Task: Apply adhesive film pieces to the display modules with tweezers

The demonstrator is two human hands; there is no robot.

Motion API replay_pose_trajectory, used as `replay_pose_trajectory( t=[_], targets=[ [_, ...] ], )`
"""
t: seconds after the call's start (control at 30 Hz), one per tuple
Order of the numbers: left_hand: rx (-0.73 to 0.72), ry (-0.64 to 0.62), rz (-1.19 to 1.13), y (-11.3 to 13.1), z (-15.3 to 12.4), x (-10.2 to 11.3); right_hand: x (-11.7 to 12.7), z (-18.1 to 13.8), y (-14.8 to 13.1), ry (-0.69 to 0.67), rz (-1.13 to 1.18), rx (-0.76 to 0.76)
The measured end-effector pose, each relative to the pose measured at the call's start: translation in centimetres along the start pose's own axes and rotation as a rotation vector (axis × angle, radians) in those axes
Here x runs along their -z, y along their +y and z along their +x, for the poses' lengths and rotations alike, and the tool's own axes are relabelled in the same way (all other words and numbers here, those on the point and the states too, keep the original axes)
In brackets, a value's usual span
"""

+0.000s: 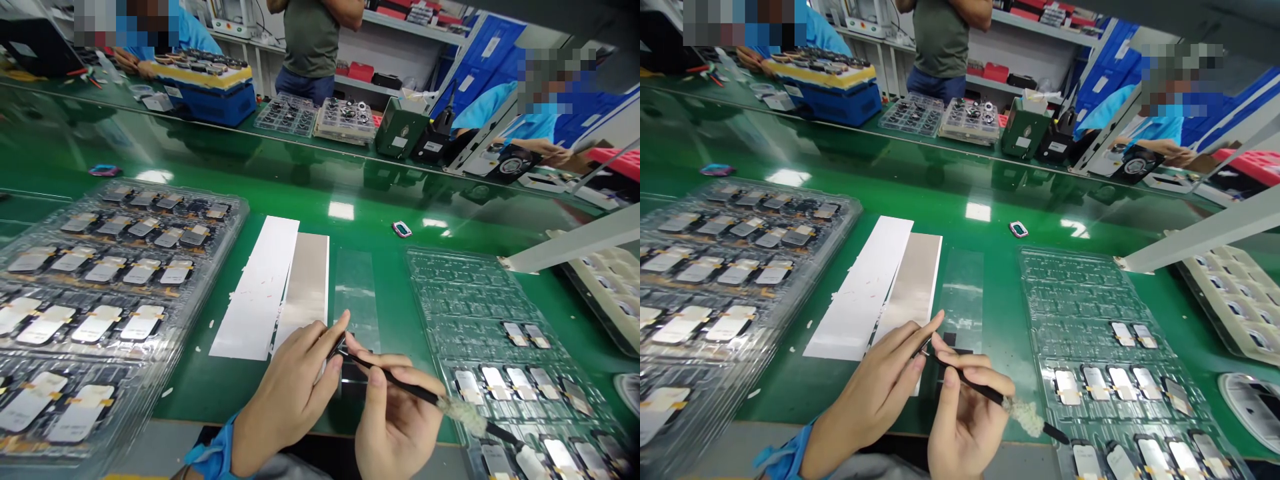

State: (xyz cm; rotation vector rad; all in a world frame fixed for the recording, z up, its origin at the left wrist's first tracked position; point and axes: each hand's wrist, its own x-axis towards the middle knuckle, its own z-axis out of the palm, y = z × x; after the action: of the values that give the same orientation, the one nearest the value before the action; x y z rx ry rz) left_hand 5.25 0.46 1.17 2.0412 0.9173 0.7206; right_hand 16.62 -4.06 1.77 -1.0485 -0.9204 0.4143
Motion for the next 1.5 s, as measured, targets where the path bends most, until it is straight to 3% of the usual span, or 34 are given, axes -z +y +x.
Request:
replay_pose_trajectory(
  t=[1.4, 1.5],
  targets=[
    [-0.005, -0.002, 0.055, 0.11, -0.01, 0.20, 0.15, 0.24, 0.10, -0.081, -0.028, 0.081],
    [-0.010, 0.013, 0.075, 0.03, 0.08, 0.19, 0.18, 0.24, -0.06, -0.040, -0.009, 0.046]
  ],
)
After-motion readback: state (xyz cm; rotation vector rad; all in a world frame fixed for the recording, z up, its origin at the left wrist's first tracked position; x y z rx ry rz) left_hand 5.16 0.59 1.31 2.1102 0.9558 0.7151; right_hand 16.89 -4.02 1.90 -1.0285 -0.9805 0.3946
